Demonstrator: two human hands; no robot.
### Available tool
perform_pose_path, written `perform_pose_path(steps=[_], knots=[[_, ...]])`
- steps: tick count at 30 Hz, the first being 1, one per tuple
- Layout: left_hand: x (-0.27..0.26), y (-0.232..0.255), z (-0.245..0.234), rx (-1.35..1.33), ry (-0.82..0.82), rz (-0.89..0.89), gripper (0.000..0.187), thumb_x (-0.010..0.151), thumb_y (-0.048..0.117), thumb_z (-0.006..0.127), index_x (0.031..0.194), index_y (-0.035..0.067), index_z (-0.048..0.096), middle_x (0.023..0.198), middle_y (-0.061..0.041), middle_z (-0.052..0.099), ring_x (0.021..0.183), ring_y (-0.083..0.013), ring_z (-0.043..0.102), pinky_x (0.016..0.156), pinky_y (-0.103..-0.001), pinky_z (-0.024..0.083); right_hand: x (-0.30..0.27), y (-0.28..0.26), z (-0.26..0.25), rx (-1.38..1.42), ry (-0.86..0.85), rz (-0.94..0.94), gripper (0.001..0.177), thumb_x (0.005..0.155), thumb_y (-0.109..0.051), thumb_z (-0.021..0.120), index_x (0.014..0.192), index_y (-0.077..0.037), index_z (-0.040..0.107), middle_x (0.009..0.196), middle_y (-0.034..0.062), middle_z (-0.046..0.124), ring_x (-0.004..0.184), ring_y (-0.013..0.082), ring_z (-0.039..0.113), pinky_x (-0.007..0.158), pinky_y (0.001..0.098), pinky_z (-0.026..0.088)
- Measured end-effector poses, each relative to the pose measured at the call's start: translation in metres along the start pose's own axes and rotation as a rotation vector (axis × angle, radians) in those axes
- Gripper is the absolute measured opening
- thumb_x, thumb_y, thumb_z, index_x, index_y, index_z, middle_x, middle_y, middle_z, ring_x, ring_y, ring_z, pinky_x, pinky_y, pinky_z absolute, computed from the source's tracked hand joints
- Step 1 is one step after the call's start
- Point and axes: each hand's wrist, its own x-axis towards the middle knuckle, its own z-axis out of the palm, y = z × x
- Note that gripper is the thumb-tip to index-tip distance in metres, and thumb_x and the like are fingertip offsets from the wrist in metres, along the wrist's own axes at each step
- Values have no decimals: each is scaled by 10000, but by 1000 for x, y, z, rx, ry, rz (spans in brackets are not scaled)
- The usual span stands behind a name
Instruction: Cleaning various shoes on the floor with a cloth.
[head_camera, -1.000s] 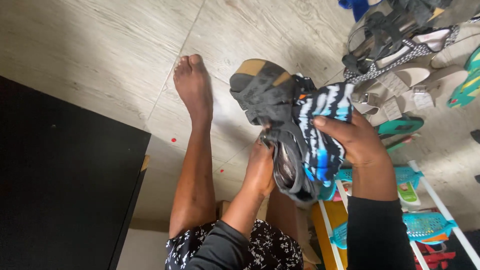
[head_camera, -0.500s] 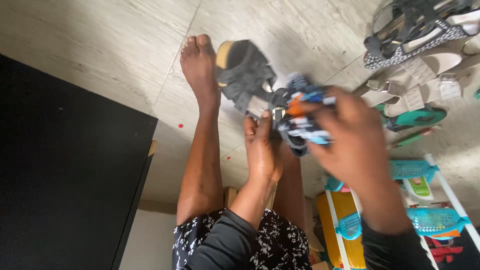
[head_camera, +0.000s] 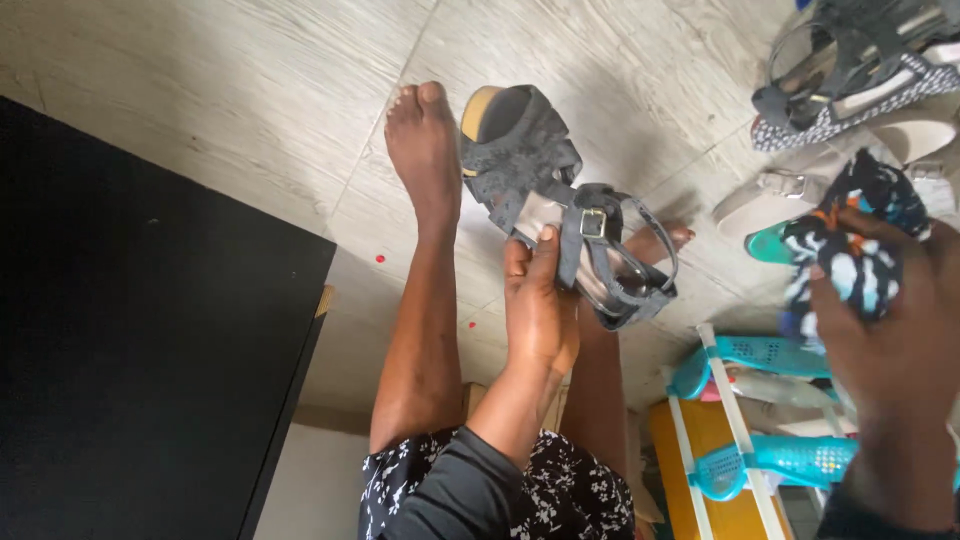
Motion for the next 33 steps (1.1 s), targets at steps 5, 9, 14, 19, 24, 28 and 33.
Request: perform_pose_path(steps=[5, 9, 14, 19, 24, 28, 33], knots=[[-4, 11, 10, 3, -9, -102, 253, 1003, 271, 599, 1231, 170, 551, 1194, -9, 665, 1069, -157, 641, 902, -426, 521, -49, -38, 27, 128, -129, -261, 807, 512, -194, 816, 1297, -263, 637, 1292, 213, 598, 1143, 395, 573, 974, 527, 453], [-1, 12, 9, 25, 22, -106, 315, 983, 277, 588, 1283, 188, 557, 1194, -7, 659, 1077, -169, 629, 898, -436, 501, -61, -2, 63, 129, -142, -249, 735, 573, -190, 830, 1281, -278, 652, 1286, 208, 595, 1152, 398, 570, 1000, 519, 446], [-7, 14, 13, 5, -33, -143, 380, 994, 323, 582, 1290, 85, 557, 1277, -52, 633, 1212, -220, 578, 1071, -423, 449, -40, 34, 42, 134, 202, -39, 488, 896, -70, 737, 1355, -153, 592, 1382, 201, 563, 1321, 380, 531, 1164, 495, 424], [-1, -3, -7, 233, 7, -113, 544, 1063, 431, 524, 1377, -3, 430, 1369, -106, 571, 1318, -252, 518, 1148, -421, 392, -17, -8, -2, 459, 190, 38, 527, 875, -155, 739, 1381, -219, 608, 1355, 160, 546, 1264, 336, 546, 1139, 453, 432], [-2, -3, 2, 419, 155, -73, 694, 1021, 502, 467, 1523, 29, 391, 1491, -40, 506, 1384, -159, 469, 1147, -339, 352, 23, -42, -13, -105, 79, -258, 672, 768, -131, 800, 1409, -176, 604, 1309, 174, 599, 1242, 324, 559, 1112, 464, 428], [-4, -7, -1, 546, -58, 139, 629, 1071, 437, 433, 1470, -44, 505, 1346, -148, 623, 1216, -203, 574, 1057, -337, 440, 45, -89, 14, -177, -224, -437, 703, 716, -175, 768, 1401, -212, 614, 1224, 77, 653, 1134, 265, 569, 1047, 498, 399], [-1, -11, -6, 638, -147, 399, 531, 1123, 335, 456, 1471, -65, 488, 1341, -142, 649, 1217, -166, 582, 1074, -298, 458, 58, -112, 37, -274, -274, -484, 645, 641, -90, 791, 1258, -261, 718, 1248, 48, 655, 1135, 226, 572, 992, 458, 403]])
